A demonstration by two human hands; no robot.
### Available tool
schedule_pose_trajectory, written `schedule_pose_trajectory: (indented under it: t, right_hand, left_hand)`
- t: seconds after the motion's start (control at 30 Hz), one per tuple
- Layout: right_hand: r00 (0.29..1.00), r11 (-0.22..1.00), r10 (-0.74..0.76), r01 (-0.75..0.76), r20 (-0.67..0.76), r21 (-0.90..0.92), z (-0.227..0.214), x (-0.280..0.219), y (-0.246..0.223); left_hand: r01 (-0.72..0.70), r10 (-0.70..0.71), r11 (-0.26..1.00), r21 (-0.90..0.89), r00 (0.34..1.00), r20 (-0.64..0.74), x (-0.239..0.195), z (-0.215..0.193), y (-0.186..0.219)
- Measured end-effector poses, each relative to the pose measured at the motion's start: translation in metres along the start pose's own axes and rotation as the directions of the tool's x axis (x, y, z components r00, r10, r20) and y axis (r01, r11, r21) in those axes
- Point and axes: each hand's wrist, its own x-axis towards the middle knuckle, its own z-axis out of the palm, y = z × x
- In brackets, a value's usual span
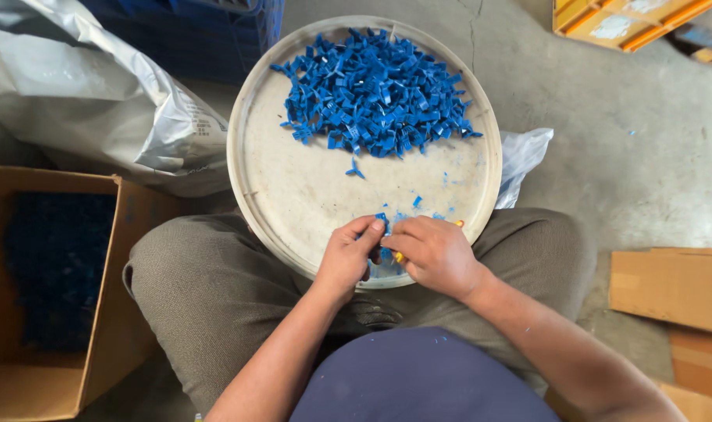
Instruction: The person sits cross-legged and uses a yellow utility knife to cut small blue plastic strips into smaller pieces over a white circular tray. The cut pieces accumulate on the tray as the person continues cutting one strip at a time.
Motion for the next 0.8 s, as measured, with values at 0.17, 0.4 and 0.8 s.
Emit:
schedule_pose_trajectory:
  t: [0.17,0.4,0.8]
  right_hand:
    - [0.963,0.904,0.25,-0.27,0.103,0.331,-0.026,0.01,0.023]
    - [0.949,0.892,0.252,-0.303,0.188,0.336,-0.014,0.035,0.07]
    - [0.917,0.919,0.317,-0.36,0.243,0.161,0.033,0.043,0.095]
  left_hand:
    - [0.038,-0.037,0.999,0.024,0.999,-0.02,-0.003,-0.001,0.025]
    - [0.057,-0.087,0.911,0.408,0.995,0.055,0.036,-0.023,0.052]
    - [0.037,-0.106,0.921,0.388,0.982,0.158,0.08,-0.048,0.033]
